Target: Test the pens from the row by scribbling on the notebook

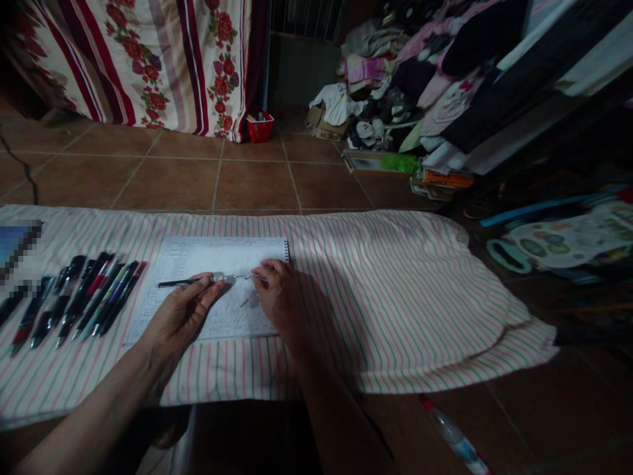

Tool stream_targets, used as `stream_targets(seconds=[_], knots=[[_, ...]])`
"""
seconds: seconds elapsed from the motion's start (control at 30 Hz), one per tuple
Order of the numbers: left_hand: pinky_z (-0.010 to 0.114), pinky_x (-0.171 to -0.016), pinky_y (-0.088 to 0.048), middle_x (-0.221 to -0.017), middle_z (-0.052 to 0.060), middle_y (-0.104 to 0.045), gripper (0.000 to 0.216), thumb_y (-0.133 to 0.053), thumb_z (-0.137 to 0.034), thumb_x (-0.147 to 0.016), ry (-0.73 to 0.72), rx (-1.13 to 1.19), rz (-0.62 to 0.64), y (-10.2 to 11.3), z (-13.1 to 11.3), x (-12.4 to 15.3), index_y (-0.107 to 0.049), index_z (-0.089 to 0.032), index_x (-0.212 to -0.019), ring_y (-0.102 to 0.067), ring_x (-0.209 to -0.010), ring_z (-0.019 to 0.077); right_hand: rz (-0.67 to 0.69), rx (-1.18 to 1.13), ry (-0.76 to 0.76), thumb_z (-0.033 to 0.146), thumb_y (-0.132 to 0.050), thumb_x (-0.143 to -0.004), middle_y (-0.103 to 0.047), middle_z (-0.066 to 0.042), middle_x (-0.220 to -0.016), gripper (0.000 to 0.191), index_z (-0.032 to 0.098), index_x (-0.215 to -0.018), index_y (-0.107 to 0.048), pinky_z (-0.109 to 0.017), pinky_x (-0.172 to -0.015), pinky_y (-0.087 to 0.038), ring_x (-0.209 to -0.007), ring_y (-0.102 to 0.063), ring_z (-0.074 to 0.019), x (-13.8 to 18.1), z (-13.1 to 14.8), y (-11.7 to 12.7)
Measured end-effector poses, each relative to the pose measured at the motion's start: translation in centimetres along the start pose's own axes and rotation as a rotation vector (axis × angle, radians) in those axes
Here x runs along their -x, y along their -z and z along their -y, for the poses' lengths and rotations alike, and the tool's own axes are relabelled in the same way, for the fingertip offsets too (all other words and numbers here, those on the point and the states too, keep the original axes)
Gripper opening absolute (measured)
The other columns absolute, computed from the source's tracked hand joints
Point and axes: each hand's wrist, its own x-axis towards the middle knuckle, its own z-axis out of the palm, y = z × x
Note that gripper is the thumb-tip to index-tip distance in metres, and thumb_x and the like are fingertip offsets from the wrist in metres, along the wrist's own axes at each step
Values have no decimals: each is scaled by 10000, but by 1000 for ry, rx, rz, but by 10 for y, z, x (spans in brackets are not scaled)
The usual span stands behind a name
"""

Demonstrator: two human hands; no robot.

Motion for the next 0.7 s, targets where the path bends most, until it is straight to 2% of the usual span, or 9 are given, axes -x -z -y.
stream_targets(seconds=[0.33, 0.53, 0.7], knots=[[201, -712, -586, -647, 83, -668, 241, -474, 41, -830, 12, 14, -6, -4, -1, 1, -650, -33, -684, -702, -659, 155, -165, -47, 25, 117, -567, -805, -658, -73, -959, 174, 202, -889, -692, -373, -882, -483, -948, -592, -207, -4, -10, 16], [192, -701, -586, -645, 88, -671, 250, -464, 47, -834, 5, 3, -1, -6, -3, 4, -649, -31, -686, -701, -654, 149, -82, -72, 6, 123, -570, -807, -677, -61, -907, 147, 195, -876, -678, -364, -811, -496, -876, -614, -207, -3, -12, 26], [202, -703, -589, -644, 92, -673, 243, -463, 49, -834, -5, -23, 5, -5, -2, 4, -648, -31, -699, -702, -653, 154, -14, -58, 139, 120, -627, -784, -666, -52, -860, 106, 201, -814, -688, -354, -820, -482, -873, -599, -201, 1, -6, 27]])
